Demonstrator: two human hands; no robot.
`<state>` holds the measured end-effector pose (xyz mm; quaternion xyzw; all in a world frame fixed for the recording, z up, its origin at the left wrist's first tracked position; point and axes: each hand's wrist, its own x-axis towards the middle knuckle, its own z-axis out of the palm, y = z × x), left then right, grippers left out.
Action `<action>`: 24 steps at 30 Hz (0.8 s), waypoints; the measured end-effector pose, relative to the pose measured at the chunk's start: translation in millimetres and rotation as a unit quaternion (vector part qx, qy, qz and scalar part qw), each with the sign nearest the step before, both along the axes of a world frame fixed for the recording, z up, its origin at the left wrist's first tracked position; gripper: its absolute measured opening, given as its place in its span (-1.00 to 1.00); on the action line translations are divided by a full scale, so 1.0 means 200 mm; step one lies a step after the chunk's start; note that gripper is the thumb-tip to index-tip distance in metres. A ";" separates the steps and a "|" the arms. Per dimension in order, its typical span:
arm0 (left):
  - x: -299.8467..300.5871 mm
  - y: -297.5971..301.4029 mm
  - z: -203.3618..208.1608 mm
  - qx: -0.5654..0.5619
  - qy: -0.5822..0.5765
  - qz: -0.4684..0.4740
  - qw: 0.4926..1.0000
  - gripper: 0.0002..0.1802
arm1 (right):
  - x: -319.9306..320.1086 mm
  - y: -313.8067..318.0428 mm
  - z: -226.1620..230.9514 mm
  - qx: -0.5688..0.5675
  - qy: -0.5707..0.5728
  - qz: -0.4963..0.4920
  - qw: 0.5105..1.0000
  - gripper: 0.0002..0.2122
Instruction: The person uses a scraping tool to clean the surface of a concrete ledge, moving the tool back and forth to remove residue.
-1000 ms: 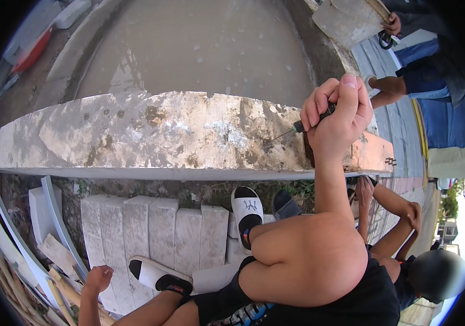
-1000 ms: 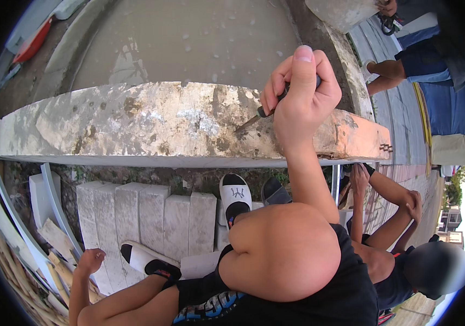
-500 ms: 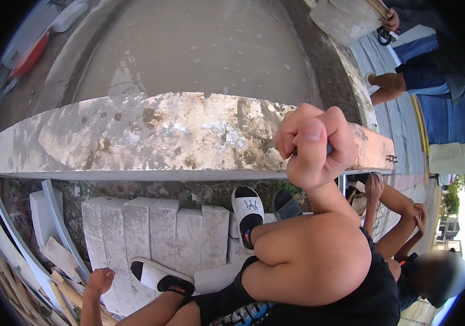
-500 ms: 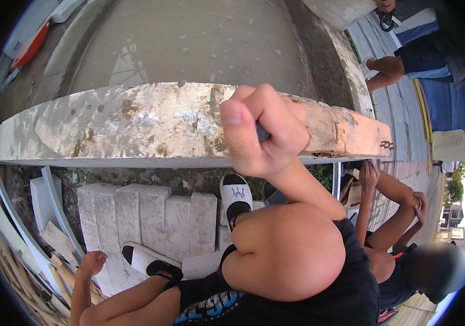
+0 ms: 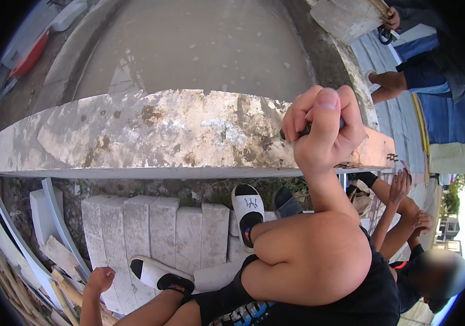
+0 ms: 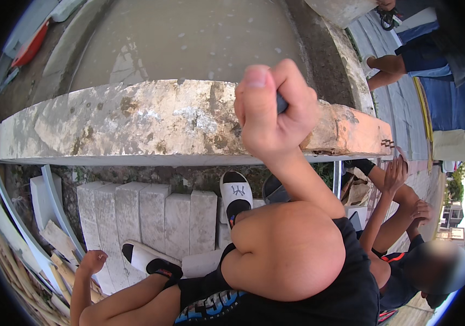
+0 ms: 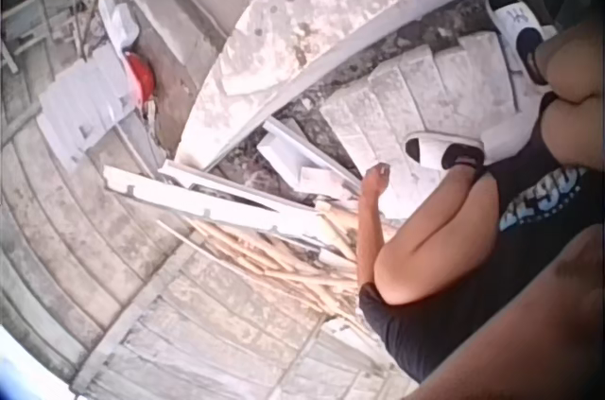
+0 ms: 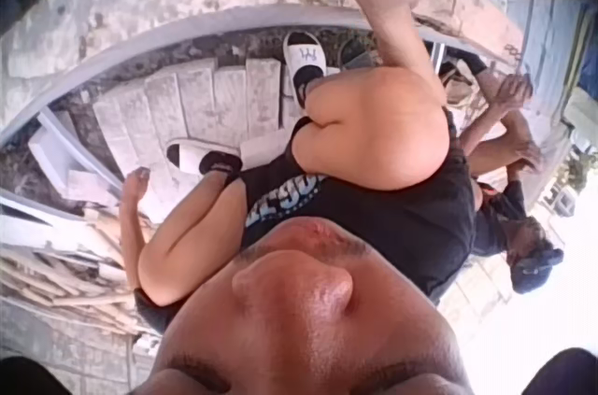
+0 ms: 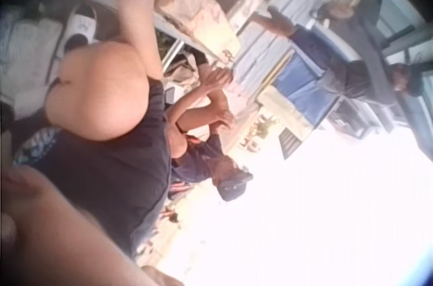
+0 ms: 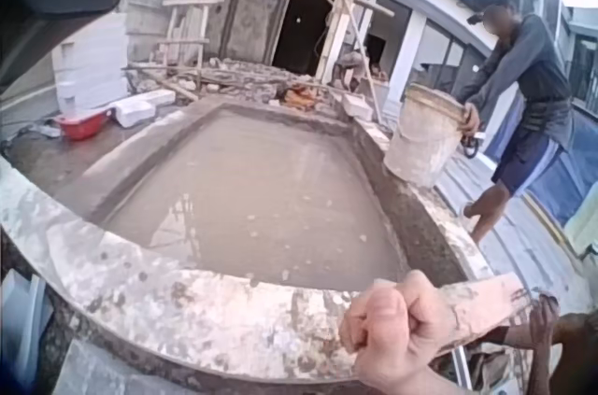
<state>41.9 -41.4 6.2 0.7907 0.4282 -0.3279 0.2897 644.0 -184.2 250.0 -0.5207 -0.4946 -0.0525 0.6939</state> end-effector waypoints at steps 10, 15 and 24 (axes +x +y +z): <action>0.04 0.00 0.01 0.000 -0.019 0.034 0.999 -0.80 | -0.01 0.03 0.02 -0.024 -0.068 0.036 0.997 -0.68; 0.09 0.01 0.00 -0.007 -0.038 0.025 0.999 -0.79 | 0.25 0.04 0.06 0.037 0.179 -0.099 0.978 -0.68; 0.05 0.01 0.02 -0.006 -0.020 0.012 1.000 -0.79 | 0.06 0.03 0.02 -0.015 -0.024 -0.020 0.999 -0.69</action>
